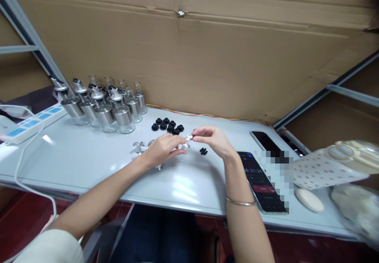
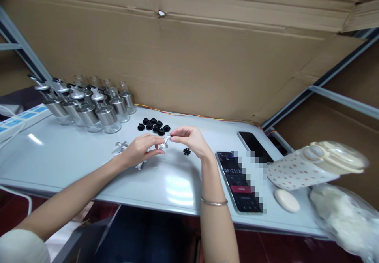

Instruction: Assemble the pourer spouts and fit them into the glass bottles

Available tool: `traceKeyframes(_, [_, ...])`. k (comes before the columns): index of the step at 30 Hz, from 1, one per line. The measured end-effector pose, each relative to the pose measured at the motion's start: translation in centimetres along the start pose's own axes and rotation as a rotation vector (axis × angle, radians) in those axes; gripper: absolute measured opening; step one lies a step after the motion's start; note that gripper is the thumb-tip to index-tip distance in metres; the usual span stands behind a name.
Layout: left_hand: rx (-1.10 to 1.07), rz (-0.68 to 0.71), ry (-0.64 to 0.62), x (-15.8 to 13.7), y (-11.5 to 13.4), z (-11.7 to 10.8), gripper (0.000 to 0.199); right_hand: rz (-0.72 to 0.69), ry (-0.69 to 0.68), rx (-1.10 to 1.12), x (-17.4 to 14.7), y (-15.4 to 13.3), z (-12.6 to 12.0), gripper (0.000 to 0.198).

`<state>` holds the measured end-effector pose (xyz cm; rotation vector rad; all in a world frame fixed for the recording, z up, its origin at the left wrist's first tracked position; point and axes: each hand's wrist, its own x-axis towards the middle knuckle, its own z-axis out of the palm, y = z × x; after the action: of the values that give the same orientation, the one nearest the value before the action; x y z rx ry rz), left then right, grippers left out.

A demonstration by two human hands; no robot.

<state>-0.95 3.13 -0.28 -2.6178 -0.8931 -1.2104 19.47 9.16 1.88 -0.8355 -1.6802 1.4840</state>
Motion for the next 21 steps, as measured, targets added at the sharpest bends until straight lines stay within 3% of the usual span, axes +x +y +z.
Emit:
traceKeyframes(5, [-0.015, -0.012, 0.02, 0.28, 0.32, -0.19, 0.024, -0.033, -0.129, 0.148, -0.12, 0.01, -0.06, 0.025])
traceKeyframes(11, [0.001, 0.015, 0.002, 0.19, 0.13, -0.02, 0.024, 0.054, -0.333, 0.232, -0.32, -0.28, 0.12, 0.031])
traceKeyframes(21, [0.007, -0.009, 0.024, -0.12, -0.15, 0.24, 0.025, 0.03, -0.33, 0.318, -0.23, -0.27, 0.88, 0.026])
